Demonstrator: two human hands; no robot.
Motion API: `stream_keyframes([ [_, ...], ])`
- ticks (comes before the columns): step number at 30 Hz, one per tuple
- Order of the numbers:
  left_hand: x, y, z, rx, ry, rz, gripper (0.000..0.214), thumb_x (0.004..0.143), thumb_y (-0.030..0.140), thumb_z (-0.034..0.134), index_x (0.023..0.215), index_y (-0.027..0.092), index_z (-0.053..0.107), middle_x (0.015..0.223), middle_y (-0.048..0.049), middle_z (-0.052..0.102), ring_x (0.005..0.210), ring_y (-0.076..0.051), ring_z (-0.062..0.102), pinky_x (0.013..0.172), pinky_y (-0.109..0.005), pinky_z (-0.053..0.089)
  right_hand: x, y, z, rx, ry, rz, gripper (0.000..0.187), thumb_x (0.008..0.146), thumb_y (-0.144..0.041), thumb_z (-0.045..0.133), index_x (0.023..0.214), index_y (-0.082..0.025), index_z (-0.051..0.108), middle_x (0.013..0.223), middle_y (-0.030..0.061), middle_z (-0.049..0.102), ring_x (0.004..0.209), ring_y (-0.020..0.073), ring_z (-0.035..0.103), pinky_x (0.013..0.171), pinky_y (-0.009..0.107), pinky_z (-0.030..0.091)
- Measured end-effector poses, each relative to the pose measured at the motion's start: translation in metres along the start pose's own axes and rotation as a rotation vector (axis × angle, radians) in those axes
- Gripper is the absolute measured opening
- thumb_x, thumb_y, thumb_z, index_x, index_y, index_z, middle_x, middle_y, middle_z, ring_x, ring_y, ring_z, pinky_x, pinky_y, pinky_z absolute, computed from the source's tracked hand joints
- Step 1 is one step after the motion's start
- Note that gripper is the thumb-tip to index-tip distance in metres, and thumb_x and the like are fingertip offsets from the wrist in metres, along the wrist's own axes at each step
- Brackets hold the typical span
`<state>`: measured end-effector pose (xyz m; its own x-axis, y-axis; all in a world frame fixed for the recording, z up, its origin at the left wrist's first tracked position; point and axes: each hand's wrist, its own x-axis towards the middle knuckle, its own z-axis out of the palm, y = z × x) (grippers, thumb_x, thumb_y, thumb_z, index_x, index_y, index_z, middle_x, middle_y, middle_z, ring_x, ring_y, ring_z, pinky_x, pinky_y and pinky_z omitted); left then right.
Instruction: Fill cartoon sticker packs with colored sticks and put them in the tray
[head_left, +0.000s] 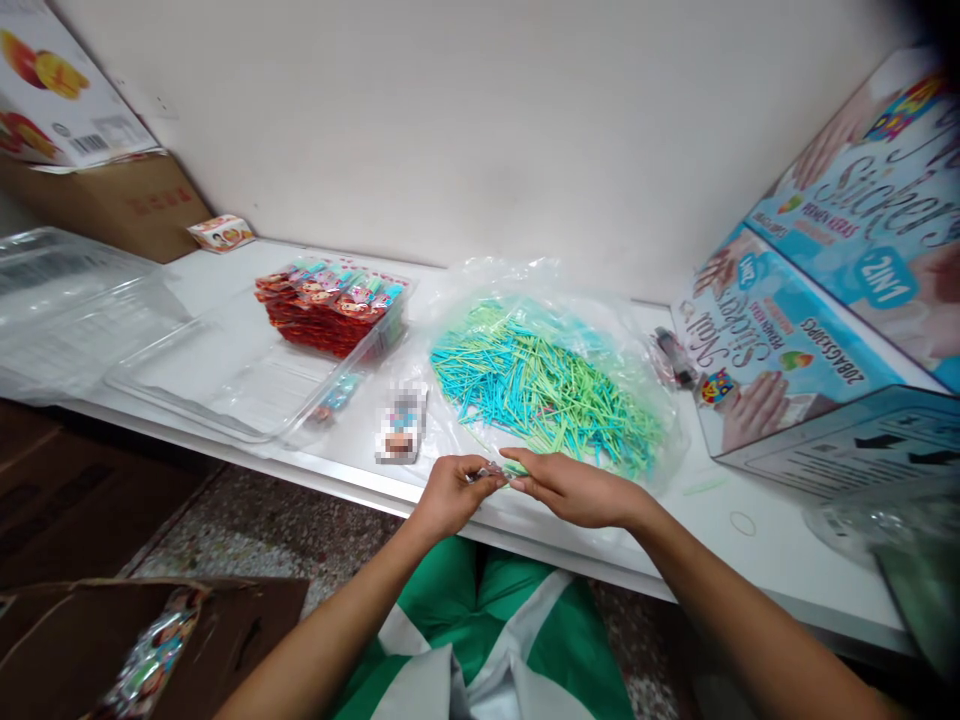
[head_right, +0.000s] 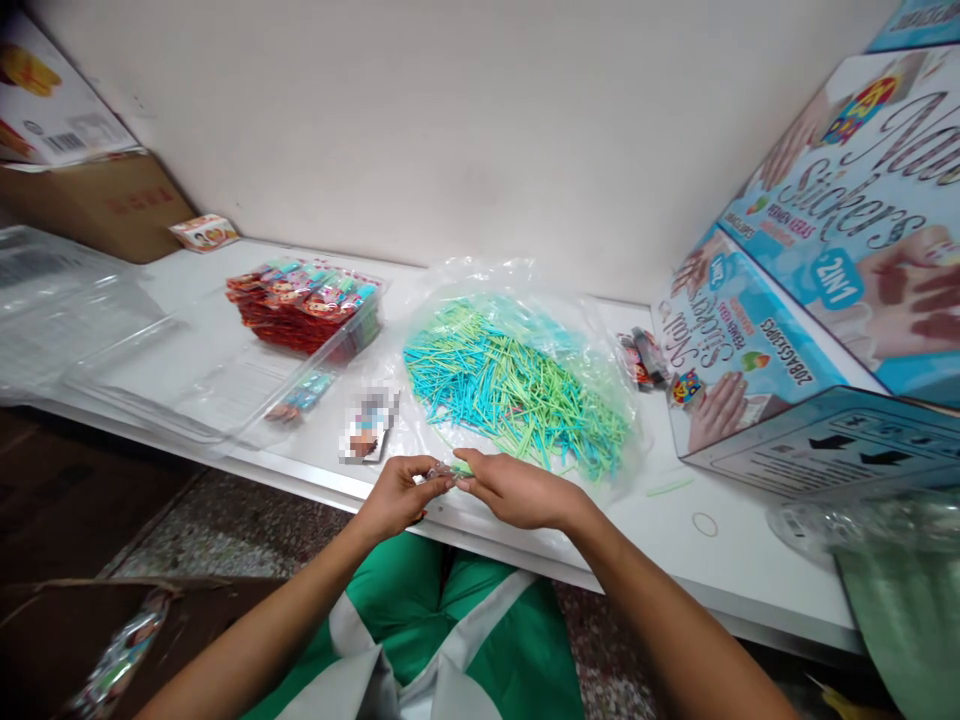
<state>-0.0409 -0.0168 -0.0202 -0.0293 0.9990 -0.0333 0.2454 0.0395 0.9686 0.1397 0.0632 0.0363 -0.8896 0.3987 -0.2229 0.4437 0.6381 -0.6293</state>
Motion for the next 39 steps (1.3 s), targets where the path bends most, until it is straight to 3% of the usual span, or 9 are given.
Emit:
stream_keyframes([
  [6,-0.002,0.008,-0.002,0.277,-0.021,0.134,0.027,0.081,0.034,0.053,0.066,0.015,0.065,0.061,-0.0010,0.059,0.059,-0.013,0.050,0.057,-0.022,0.032,0.003,-0.001,0.000,-0.100,-0.102,0.033,0.058,0.092,-0.040,0.033,0.141,-0.009,0.025,0.111,0.0205,0.062,0.096,0.0289,0.061,0.074,0.034,0.044],
  [10,-0.003,0.009,-0.004,0.347,-0.064,0.159,0.027,0.083,0.033,0.051,0.065,0.016,0.063,0.057,-0.0007,0.057,0.057,-0.013,0.050,0.056,-0.022,0.030,0.006,-0.002,-0.001,-0.174,-0.153,0.081,0.064,0.091,-0.036,0.036,0.142,-0.003,0.017,0.095,0.0204,0.067,0.084,0.0275,0.062,0.063,0.031,0.042],
  [15,-0.002,0.008,-0.004,0.416,-0.079,0.206,0.022,0.082,0.030,0.052,0.070,0.017,0.065,0.060,-0.0025,0.059,0.062,-0.015,0.053,0.060,-0.023,0.031,0.011,-0.002,0.001,-0.257,-0.201,0.092,0.067,0.089,-0.031,0.037,0.142,0.001,0.012,0.094,0.0212,0.067,0.080,0.0256,0.062,0.060,0.029,0.040],
  [18,0.000,0.003,-0.003,0.332,-0.090,0.156,0.022,0.081,0.031,0.053,0.069,0.016,0.065,0.061,-0.0016,0.059,0.061,-0.014,0.052,0.058,-0.023,0.032,0.012,0.001,0.001,-0.248,-0.201,0.071,0.067,0.090,-0.034,0.036,0.143,-0.001,0.012,0.097,0.0220,0.066,0.082,0.0267,0.062,0.060,0.029,0.040],
  [23,0.002,-0.009,-0.001,-0.023,-0.097,-0.017,0.024,0.076,0.037,0.058,0.072,0.014,0.065,0.063,-0.0015,0.061,0.062,-0.014,0.054,0.058,-0.023,0.038,0.011,0.007,-0.002,-0.178,-0.165,0.064,0.064,0.090,-0.040,0.036,0.142,-0.006,0.021,0.090,0.0174,0.068,0.077,0.0247,0.063,0.060,0.028,0.041],
  [26,0.002,-0.012,0.000,-0.067,-0.100,-0.045,0.024,0.074,0.037,0.060,0.072,0.014,0.066,0.064,-0.0019,0.062,0.063,-0.014,0.055,0.059,-0.023,0.039,0.011,0.010,-0.003,-0.185,-0.181,0.057,0.061,0.090,-0.039,0.037,0.140,-0.007,0.026,0.095,0.0182,0.067,0.081,0.0254,0.063,0.062,0.029,0.042],
  [31,-0.001,-0.007,-0.002,0.201,-0.085,0.069,0.024,0.081,0.036,0.054,0.077,0.015,0.066,0.066,-0.0024,0.064,0.062,-0.014,0.055,0.058,-0.023,0.036,0.014,0.010,-0.001,-0.257,-0.236,0.063,0.059,0.089,-0.036,0.036,0.139,-0.005,0.027,0.095,0.0205,0.067,0.081,0.0274,0.064,0.060,0.031,0.042],
  [36,-0.002,-0.002,-0.001,0.593,-0.143,0.231,0.021,0.085,0.030,0.048,0.089,0.017,0.064,0.076,-0.0073,0.066,0.074,-0.021,0.060,0.065,-0.026,0.036,0.018,0.002,0.008,-0.377,-0.265,0.108,0.066,0.087,-0.027,0.039,0.142,0.000,0.013,0.093,0.0224,0.067,0.081,0.0278,0.063,0.059,0.031,0.043],
  [39,-0.004,0.001,0.002,0.641,-0.185,0.220,0.019,0.084,0.029,0.047,0.092,0.017,0.060,0.075,-0.0085,0.065,0.071,-0.022,0.060,0.062,-0.027,0.035,0.021,-0.003,0.009,-0.356,-0.202,0.096,0.076,0.081,-0.016,0.046,0.144,-0.005,0.005,0.104,0.0215,0.064,0.088,0.0258,0.062,0.065,0.031,0.044],
])
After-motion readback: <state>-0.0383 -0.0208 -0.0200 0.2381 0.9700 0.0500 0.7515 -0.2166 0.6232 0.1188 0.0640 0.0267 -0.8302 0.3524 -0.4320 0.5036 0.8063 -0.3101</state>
